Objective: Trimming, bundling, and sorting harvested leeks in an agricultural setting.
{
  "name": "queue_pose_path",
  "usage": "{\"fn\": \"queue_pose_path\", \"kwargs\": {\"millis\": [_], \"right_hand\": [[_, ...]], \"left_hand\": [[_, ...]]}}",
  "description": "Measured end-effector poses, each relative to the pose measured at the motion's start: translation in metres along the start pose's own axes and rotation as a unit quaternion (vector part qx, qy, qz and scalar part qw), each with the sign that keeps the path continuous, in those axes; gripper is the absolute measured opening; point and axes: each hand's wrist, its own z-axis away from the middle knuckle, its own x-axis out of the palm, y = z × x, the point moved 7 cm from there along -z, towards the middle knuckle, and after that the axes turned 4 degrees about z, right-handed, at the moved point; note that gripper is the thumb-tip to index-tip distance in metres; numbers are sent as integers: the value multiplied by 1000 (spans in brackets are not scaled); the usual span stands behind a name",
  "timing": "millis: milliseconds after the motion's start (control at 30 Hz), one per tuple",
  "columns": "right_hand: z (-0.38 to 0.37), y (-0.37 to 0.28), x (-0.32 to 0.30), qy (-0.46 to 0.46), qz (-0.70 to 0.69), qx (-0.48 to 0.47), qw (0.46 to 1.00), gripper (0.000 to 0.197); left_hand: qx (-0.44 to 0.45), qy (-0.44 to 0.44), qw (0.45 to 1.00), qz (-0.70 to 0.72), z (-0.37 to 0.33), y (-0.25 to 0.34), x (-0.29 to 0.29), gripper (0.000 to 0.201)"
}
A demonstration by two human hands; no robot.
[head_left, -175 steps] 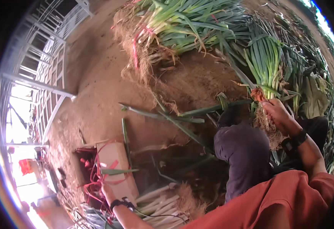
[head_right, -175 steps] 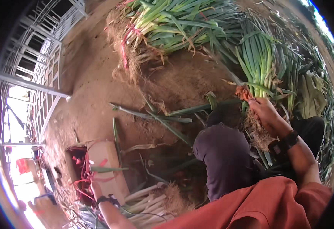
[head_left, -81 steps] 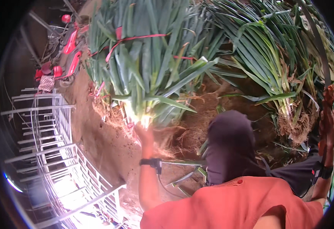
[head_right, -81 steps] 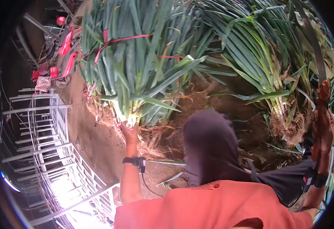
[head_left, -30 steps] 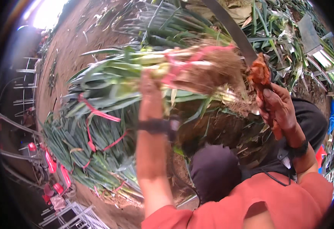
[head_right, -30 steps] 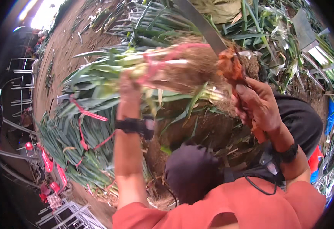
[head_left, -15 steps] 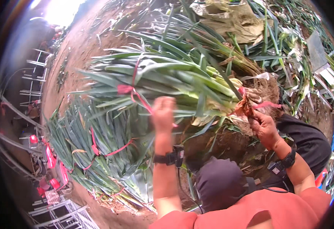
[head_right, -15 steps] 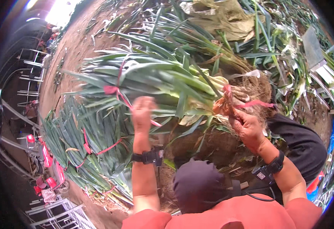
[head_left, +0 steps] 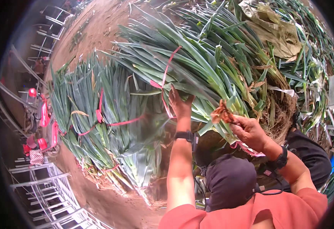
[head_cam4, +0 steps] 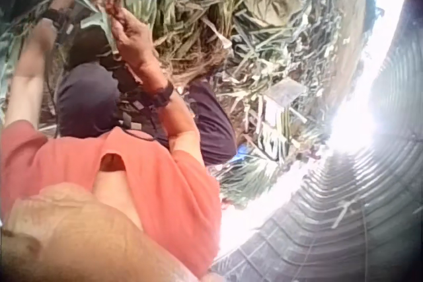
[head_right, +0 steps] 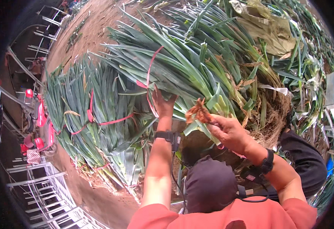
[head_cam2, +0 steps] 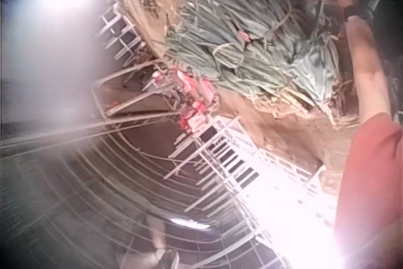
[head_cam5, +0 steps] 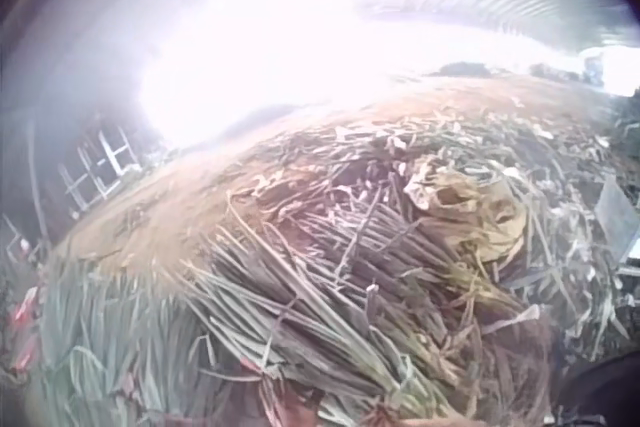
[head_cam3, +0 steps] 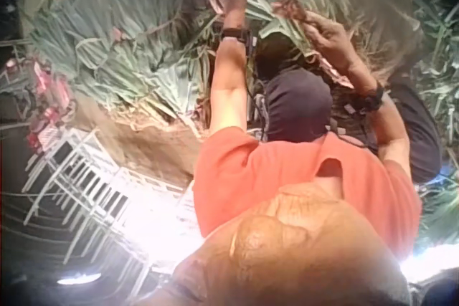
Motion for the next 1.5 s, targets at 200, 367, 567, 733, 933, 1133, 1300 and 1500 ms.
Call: {"fn": "queue_pose_path", "kwargs": {"millis": [200, 367, 567, 733, 933, 1133, 1300, 1500], "right_hand": [[-29, 11, 54, -22, 130, -6, 991, 18], [-49, 26, 90, 2, 210, -11, 978, 19], [-63, 46, 97, 36, 294, 42, 954, 22], [-61, 44, 113, 23, 287, 52, 956, 26], [-59, 32, 118, -4, 253, 50, 966, 25], [-34, 19, 120, -34, 177, 58, 982, 25], [-13, 9, 122, -78, 161, 103, 978, 26], [-18, 41, 128, -44, 211, 95, 972, 19]], "left_hand": [[-122, 24, 985, 123, 20, -44, -7, 81], [-95, 59, 986, 120, 27, -60, -16, 69], [-125, 14, 973, 192, 32, -89, -6, 65], [-11, 26, 999, 45, 32, -171, -2, 61], [24, -94, 961, -260, 23, -212, 20, 36], [-112, 62, 958, 258, 14, -147, -50, 23], [-245, 30, 877, 412, 21, -103, -85, 35], [-234, 19, 875, 423, 21, -70, -94, 37]]}}
